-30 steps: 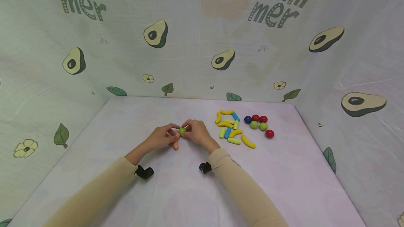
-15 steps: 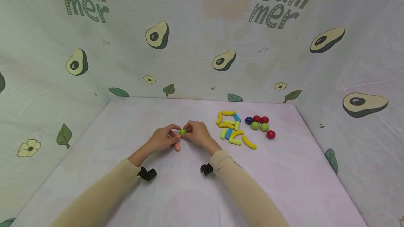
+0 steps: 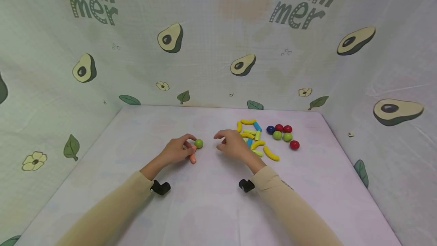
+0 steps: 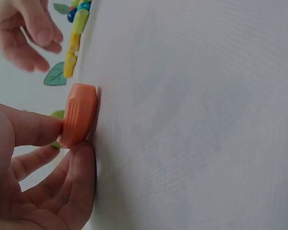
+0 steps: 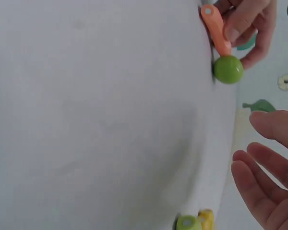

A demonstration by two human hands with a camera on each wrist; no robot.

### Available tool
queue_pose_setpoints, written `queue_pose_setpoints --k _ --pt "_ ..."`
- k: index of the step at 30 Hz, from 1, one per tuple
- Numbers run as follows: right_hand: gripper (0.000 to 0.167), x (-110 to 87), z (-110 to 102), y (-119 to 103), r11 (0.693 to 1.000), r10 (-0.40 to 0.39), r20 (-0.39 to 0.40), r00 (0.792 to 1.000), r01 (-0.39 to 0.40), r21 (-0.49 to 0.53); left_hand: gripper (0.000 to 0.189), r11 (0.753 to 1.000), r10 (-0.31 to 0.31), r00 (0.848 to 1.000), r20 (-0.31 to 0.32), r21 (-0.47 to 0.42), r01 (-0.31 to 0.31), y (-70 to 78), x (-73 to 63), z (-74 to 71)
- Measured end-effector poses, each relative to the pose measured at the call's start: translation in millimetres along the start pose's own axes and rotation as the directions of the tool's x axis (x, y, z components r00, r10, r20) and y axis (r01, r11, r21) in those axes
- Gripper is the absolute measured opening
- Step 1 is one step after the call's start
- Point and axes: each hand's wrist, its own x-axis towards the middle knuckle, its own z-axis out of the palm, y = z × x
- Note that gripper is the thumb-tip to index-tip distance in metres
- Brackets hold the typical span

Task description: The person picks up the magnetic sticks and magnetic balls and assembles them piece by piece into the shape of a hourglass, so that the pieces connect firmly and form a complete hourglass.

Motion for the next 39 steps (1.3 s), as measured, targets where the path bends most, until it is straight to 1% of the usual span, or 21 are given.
queue_pose_setpoints --k 5,10,15,20,24,28,39 --pt "0.032 -23.0 -28.8 19.3 0.997 0.060 -0.031 0.998 -0.062 -0.055 0.036 1.000 0.006 1.000 0.005 0.001 -0.006 -1.5 -0.5 0.0" --pt "0.032 -47.9 -50.9 43.1 0.987 0.109 -0.065 0.992 -0.116 -0.115 0.037 1.000 0.000 1.000 0.013 -0.005 0.000 -1.5 -2.4 -0.1" --pt "0.029 -72.5 -66.0 63.2 0.974 0.144 -0.086 0.986 -0.157 -0.164 0.036 1.000 0.001 1.000 0.014 -0.003 -0.001 -1.6 -3.3 -0.2" --pt "0.029 -90.4 -73.5 80.2 0.961 0.176 -0.093 0.980 -0.192 -0.200 0.036 1.000 0.009 1.000 0.012 -0.005 -0.009 -0.6 -3.5 -0.8" --pt "0.033 -98.1 -74.3 90.7 0.953 0.189 -0.094 0.978 -0.205 -0.222 0.035 1.000 0.014 1.000 0.009 -0.009 -0.014 0.5 -3.3 -1.4" --pt "0.034 -101.4 -73.4 97.0 0.952 0.196 -0.088 0.977 -0.212 -0.223 0.035 1.000 0.017 1.000 0.008 -0.010 -0.017 0.7 -3.1 -1.9" --pt "0.028 -99.3 -76.0 98.8 0.953 0.203 -0.040 0.978 -0.206 -0.221 0.035 1.000 0.024 1.000 0.002 0.006 -0.024 -0.9 -1.9 -1.7"
